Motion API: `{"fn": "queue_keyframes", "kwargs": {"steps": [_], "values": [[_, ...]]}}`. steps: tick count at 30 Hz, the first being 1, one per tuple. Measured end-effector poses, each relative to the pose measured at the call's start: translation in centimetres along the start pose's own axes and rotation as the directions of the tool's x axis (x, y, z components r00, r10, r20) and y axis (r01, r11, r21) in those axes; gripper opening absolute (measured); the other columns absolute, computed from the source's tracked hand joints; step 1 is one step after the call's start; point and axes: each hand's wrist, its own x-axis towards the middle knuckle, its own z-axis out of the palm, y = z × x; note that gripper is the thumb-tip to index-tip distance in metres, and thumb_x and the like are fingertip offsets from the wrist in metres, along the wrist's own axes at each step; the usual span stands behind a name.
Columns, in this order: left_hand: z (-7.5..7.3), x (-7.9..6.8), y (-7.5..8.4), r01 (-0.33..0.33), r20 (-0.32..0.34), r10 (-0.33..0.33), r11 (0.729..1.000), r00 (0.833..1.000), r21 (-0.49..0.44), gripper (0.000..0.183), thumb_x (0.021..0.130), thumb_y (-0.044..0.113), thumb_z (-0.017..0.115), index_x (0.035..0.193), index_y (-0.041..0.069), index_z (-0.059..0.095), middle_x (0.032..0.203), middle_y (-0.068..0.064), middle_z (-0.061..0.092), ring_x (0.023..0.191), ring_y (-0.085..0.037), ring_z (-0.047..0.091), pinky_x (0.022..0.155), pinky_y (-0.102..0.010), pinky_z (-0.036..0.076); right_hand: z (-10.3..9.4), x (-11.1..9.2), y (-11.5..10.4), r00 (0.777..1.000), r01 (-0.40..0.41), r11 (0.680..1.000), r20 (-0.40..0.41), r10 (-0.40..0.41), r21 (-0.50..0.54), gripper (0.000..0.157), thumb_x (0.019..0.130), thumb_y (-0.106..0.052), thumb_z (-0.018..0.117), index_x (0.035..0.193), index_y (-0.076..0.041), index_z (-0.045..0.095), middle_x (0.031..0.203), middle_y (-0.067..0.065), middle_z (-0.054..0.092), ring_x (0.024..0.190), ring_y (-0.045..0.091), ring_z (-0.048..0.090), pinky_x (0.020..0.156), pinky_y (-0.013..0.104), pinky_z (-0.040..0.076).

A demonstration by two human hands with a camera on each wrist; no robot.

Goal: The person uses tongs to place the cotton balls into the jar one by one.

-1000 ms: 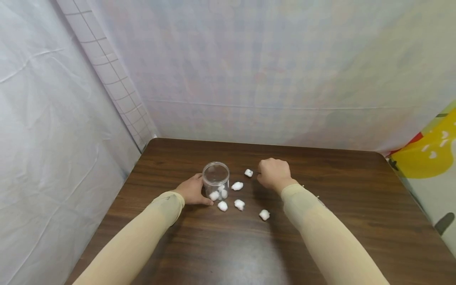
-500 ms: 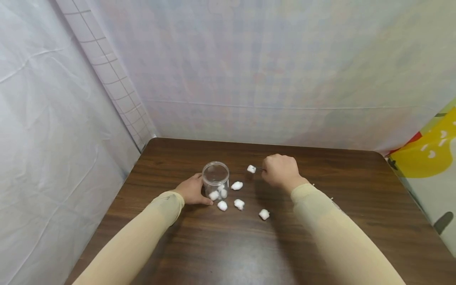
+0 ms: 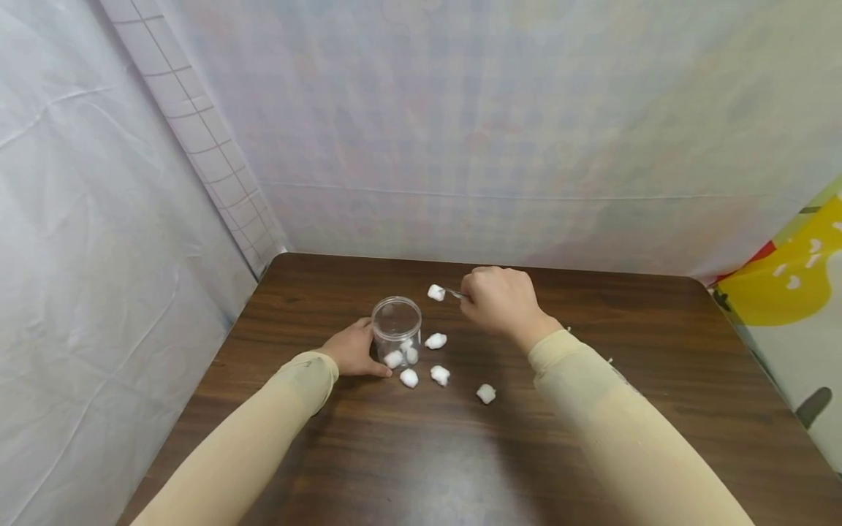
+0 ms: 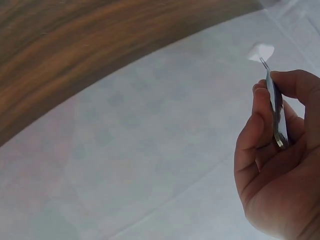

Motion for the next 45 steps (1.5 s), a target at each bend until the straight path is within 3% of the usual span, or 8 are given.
{"fn": "queue_keyframes", "kwargs": {"steps": [10,18,45], "values": [[0.0,0.1,-0.1,-0.009,-0.011,0.009,1.000,1.000,0.012,0.100,0.070,0.058,0.084,0.148,0.011,0.045,0.154,-0.017,0.038,0.135,-0.037,0.043,0.109,-0.049,0.038,-1.0,0.7,-2.9,0.996,0.081,0.997,-0.033,-0.080,0.015,0.005,0.083,-0.017,0.069,0.083,-0.020,0.074,0.081,-0.007,0.065,0.054,0.011,0.052,0.042,0.035,0.043],[0.1,0.2,-0.2,0.003,-0.001,-0.003,1.000,1.000,0.007,0.099,0.070,0.058,0.085,0.148,0.012,0.046,0.154,-0.017,0.038,0.135,-0.037,0.044,0.109,-0.049,0.038,-0.1,1.0,-4.1,0.988,0.147,0.989,-0.046,-0.147,0.005,0.004,0.078,-0.017,0.072,0.077,-0.021,0.071,0.074,-0.010,0.059,0.052,0.013,0.049,0.039,0.035,0.039],[0.1,0.3,-0.2,-0.009,0.000,0.009,1.000,1.000,0.010,0.098,0.070,0.058,0.084,0.148,0.012,0.046,0.154,-0.016,0.038,0.136,-0.036,0.043,0.109,-0.049,0.038,0.9,1.0,-4.3,0.985,0.170,0.985,-0.027,-0.170,-0.010,0.009,0.077,-0.020,0.072,0.071,-0.023,0.065,0.069,-0.012,0.053,0.049,0.012,0.044,0.038,0.033,0.035]]}}
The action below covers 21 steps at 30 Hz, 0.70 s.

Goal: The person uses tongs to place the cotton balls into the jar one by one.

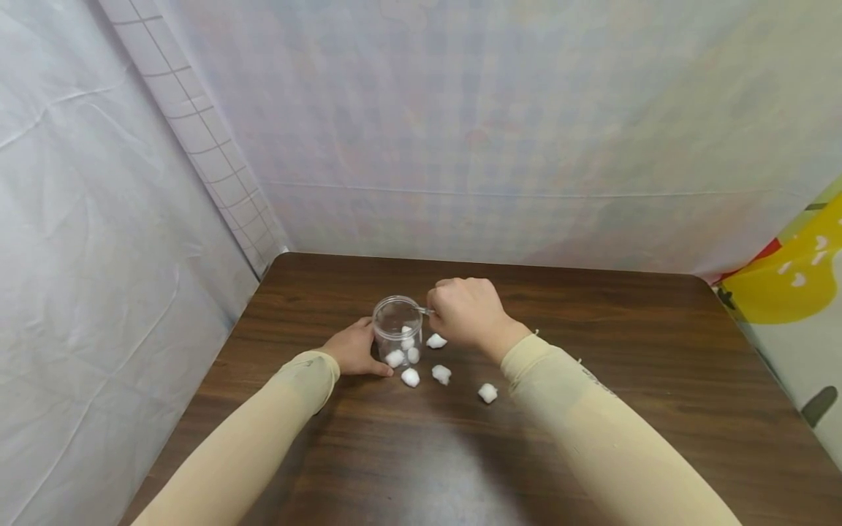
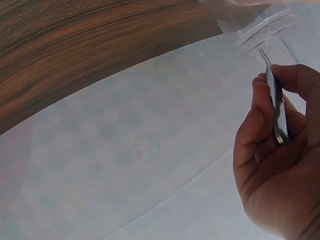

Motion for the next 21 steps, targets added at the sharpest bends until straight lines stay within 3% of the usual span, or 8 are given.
{"fn": "queue_keyframes", "kwargs": {"steps": [9,13,16,21], "values": [[-0.2,-0.2,0.4,0.022,0.010,-0.022,1.000,1.000,0.006,0.095,0.071,0.058,0.084,0.146,0.010,0.048,0.155,-0.016,0.037,0.136,-0.035,0.043,0.109,-0.047,0.038,-0.6,-0.1,0.2,1.000,-0.007,1.000,-0.029,0.007,0.022,0.002,0.079,-0.019,0.070,0.078,-0.021,0.070,0.073,-0.010,0.058,0.051,0.011,0.047,0.038,0.032,0.037],[-0.3,-0.4,0.6,0.025,0.015,-0.025,1.000,1.000,0.006,0.096,0.071,0.058,0.084,0.146,0.010,0.048,0.155,-0.016,0.036,0.136,-0.035,0.043,0.109,-0.048,0.038,-1.3,-0.2,1.1,0.998,-0.053,0.998,-0.039,0.055,0.038,0.007,0.083,-0.020,0.069,0.087,-0.019,0.075,0.081,-0.007,0.065,0.053,0.011,0.051,0.040,0.033,0.040],[-0.4,-0.4,0.6,0.024,0.012,-0.024,1.000,1.000,0.001,0.097,0.071,0.057,0.084,0.147,0.011,0.047,0.155,-0.016,0.036,0.136,-0.036,0.043,0.109,-0.048,0.038,-1.4,-0.5,2.1,0.994,-0.113,0.993,-0.001,0.113,0.037,0.008,0.085,-0.021,0.069,0.089,-0.019,0.076,0.082,-0.006,0.067,0.053,0.011,0.052,0.040,0.034,0.041],[-0.4,-0.4,0.6,0.025,0.013,-0.025,1.000,1.000,0.004,0.098,0.071,0.057,0.084,0.148,0.012,0.045,0.155,-0.016,0.036,0.136,-0.035,0.042,0.109,-0.048,0.037,-0.1,-1.3,4.0,0.969,-0.209,0.977,0.142,0.201,0.047,0.008,0.085,-0.022,0.067,0.079,-0.021,0.072,0.070,-0.009,0.060,0.052,0.013,0.049,0.041,0.032,0.039]]}}
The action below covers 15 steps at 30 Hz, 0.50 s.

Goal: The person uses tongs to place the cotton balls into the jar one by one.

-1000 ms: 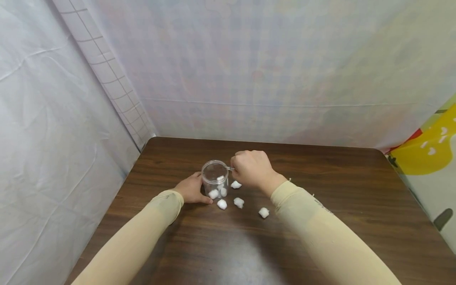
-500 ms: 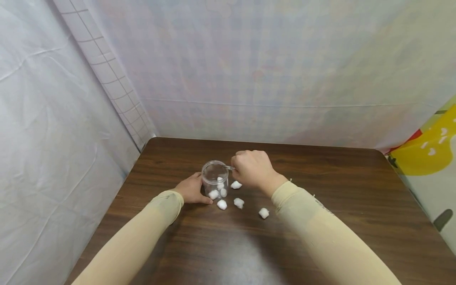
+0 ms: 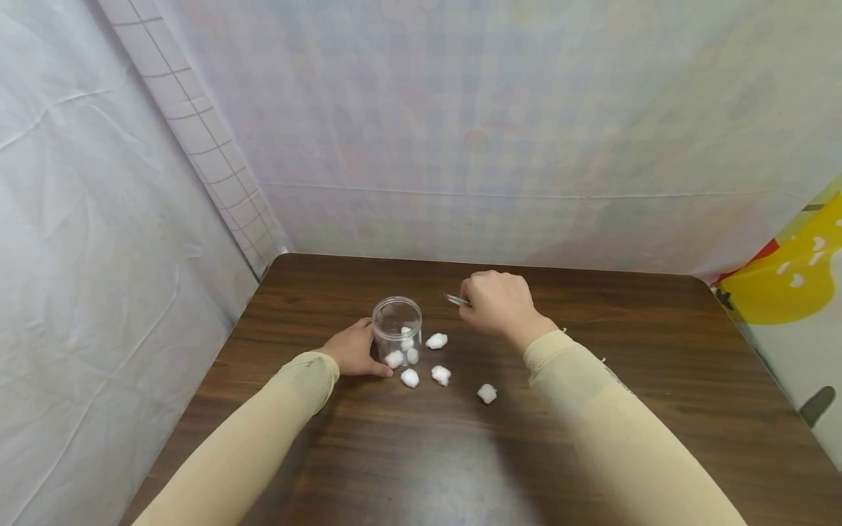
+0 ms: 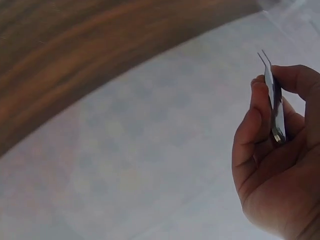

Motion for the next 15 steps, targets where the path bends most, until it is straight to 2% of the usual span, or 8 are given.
{"fn": "queue_keyframes", "kwargs": {"steps": [4,9,15], "values": [[0.0,0.0,-0.1,-0.003,-0.001,0.003,1.000,1.000,-0.007,0.098,0.071,0.057,0.084,0.149,0.012,0.045,0.155,-0.016,0.037,0.136,-0.036,0.042,0.109,-0.048,0.037,1.9,-0.3,1.2,0.995,-0.028,1.000,0.091,0.029,-0.006,0.020,0.084,-0.021,0.067,0.065,-0.022,0.061,0.060,-0.008,0.051,0.050,0.013,0.043,0.041,0.031,0.034],[0.1,0.0,-0.2,-0.007,-0.001,0.007,1.000,1.000,-0.012,0.098,0.071,0.056,0.084,0.149,0.012,0.045,0.154,-0.016,0.037,0.136,-0.036,0.043,0.109,-0.048,0.037,3.9,-0.6,1.7,0.992,-0.002,1.000,0.123,0.004,-0.013,0.034,0.080,-0.017,0.064,0.055,-0.022,0.042,0.055,-0.007,0.039,0.049,0.012,0.034,0.042,0.031,0.027],[0.1,0.1,-0.2,-0.008,-0.001,0.008,1.000,1.000,-0.012,0.098,0.071,0.056,0.084,0.149,0.012,0.045,0.155,-0.016,0.037,0.136,-0.036,0.042,0.110,-0.048,0.037,5.2,-0.9,1.1,0.990,0.037,0.999,0.139,-0.037,-0.002,0.035,0.079,-0.015,0.063,0.054,-0.023,0.039,0.054,-0.008,0.040,0.048,0.011,0.034,0.041,0.031,0.028]]}}
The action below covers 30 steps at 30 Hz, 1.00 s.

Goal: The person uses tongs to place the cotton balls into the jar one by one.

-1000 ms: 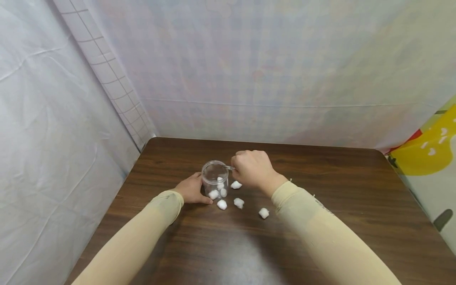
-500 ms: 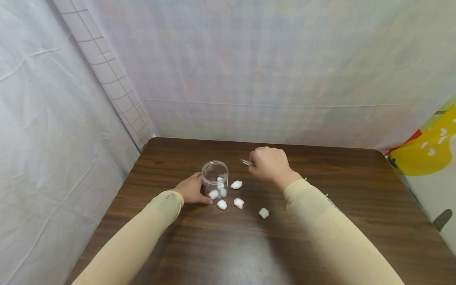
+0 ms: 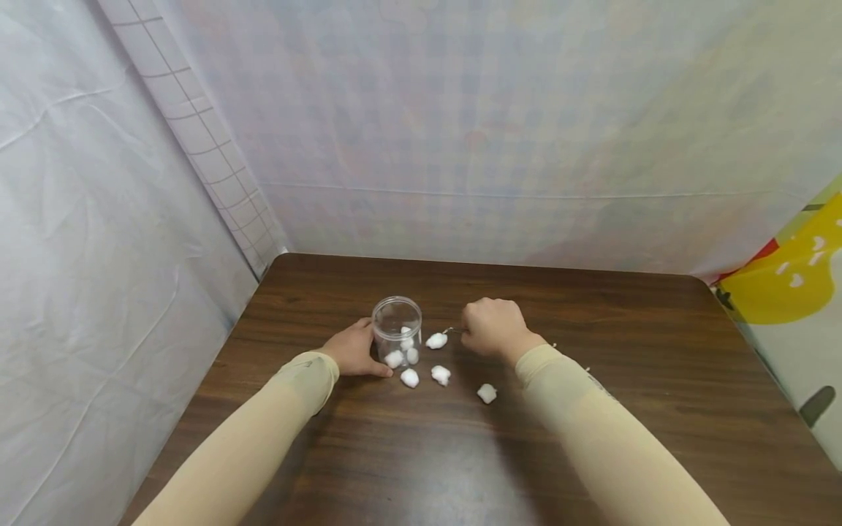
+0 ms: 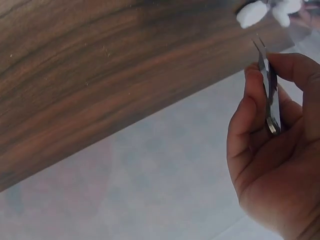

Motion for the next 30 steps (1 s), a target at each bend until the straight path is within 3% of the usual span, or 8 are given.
{"fn": "queue_keyframes", "kwargs": {"steps": [5,16,30], "values": [[-0.1,-0.1,0.0,0.006,0.001,-0.006,1.000,1.000,0.002,0.099,0.071,0.057,0.084,0.150,0.012,0.044,0.155,-0.015,0.037,0.136,-0.035,0.042,0.110,-0.048,0.037,0.3,0.1,-0.6,1.000,0.015,1.000,0.001,-0.015,0.000,0.039,0.079,-0.015,0.063,0.053,-0.023,0.034,0.052,-0.008,0.035,0.046,0.010,0.031,0.040,0.028,0.025],[-0.1,0.0,0.0,0.006,0.006,-0.006,1.000,1.000,0.005,0.100,0.071,0.057,0.084,0.150,0.012,0.043,0.155,-0.015,0.036,0.137,-0.035,0.042,0.110,-0.048,0.037,0.6,0.5,-1.4,1.000,0.000,1.000,0.019,0.000,-0.021,0.031,0.074,-0.019,0.066,0.053,-0.022,0.044,0.057,-0.005,0.049,0.051,0.018,0.045,0.041,0.039,0.039],[-0.1,0.0,-0.1,-0.004,-0.001,0.004,1.000,1.000,-0.005,0.100,0.071,0.057,0.083,0.150,0.012,0.043,0.155,-0.017,0.036,0.136,-0.036,0.042,0.109,-0.049,0.037,1.2,0.5,-1.4,0.999,0.011,1.000,0.040,-0.010,-0.028,0.034,0.073,-0.015,0.066,0.051,-0.022,0.042,0.052,-0.006,0.046,0.048,0.016,0.044,0.040,0.037,0.037]]}}
